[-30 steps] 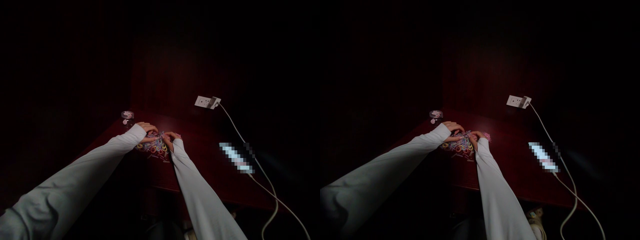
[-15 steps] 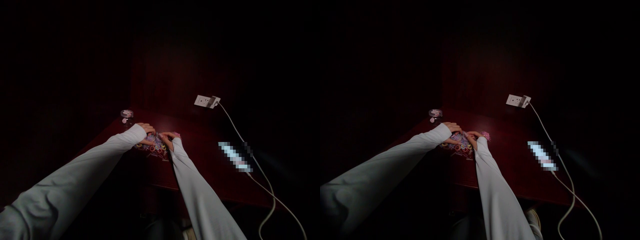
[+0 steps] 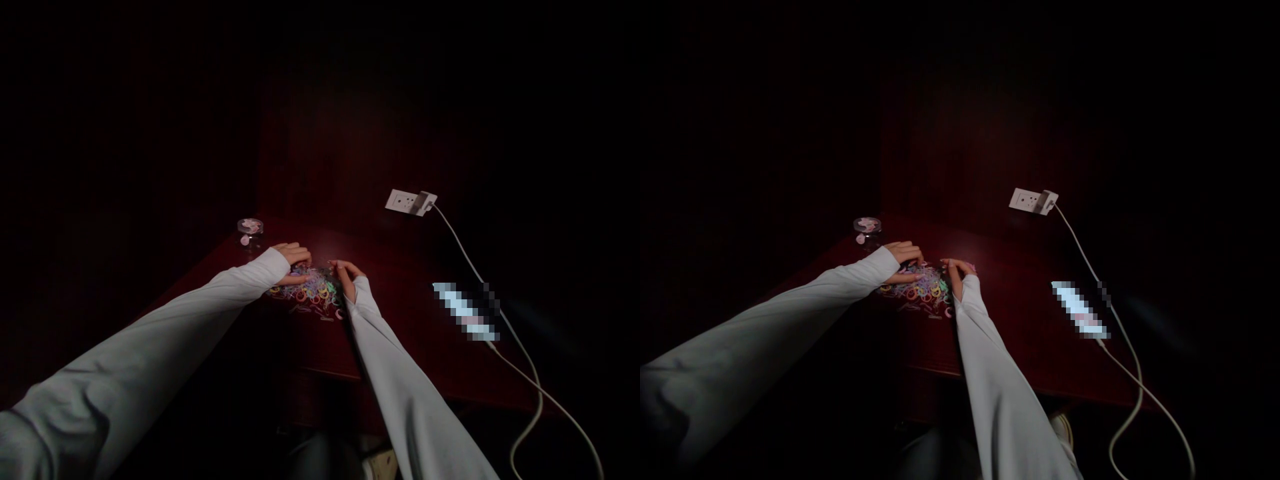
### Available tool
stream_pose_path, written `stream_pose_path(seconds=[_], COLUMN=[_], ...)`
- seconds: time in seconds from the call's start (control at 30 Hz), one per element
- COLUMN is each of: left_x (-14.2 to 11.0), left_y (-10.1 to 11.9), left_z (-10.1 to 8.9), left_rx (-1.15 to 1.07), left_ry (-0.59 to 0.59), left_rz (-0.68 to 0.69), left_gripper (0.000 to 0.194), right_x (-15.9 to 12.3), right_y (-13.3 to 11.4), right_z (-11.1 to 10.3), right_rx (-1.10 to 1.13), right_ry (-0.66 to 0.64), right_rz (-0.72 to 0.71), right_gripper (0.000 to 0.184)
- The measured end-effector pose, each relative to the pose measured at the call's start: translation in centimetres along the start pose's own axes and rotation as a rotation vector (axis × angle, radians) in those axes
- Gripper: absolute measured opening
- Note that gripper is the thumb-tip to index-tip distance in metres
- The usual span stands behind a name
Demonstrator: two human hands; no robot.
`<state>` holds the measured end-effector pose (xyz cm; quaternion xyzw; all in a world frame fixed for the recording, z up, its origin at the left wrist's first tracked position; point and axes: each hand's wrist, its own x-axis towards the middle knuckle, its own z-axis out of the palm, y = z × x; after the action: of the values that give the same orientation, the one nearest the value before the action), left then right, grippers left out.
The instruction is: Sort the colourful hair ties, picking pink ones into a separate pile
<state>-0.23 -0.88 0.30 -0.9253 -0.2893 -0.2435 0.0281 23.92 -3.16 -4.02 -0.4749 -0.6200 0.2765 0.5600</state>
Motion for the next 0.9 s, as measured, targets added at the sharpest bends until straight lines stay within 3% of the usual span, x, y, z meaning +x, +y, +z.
stream_pose_path(seconds=[0.23,0.43,0.67,0.9], left_x=[0.0,0.0,0.0,-0.2], left_y=[1.1,0.0,-0.1,0.3], left_z=[1.2,1.5,1.6,1.1], left_rx=[-0.139,-0.207,-0.223,-0.172], left_ry=[-0.049,-0.031,-0.062,-0.05], left_rz=[0.171,0.247,0.227,0.207], left_gripper=[0.03,0.025,0.029,0.041], right_x=[-0.5,-0.6,-1.4,-1.6], right_y=[0.5,1.1,0.2,0.2], right_z=[-1.4,-2.4,-2.1,-2.0], right_rx=[-0.105,-0.187,-0.411,-0.435], right_ry=[-0.064,-0.154,-0.224,-0.232], right_rz=[-0.018,-0.038,-0.217,-0.17], right_gripper=[0.043,0.04,0.019,0.013])
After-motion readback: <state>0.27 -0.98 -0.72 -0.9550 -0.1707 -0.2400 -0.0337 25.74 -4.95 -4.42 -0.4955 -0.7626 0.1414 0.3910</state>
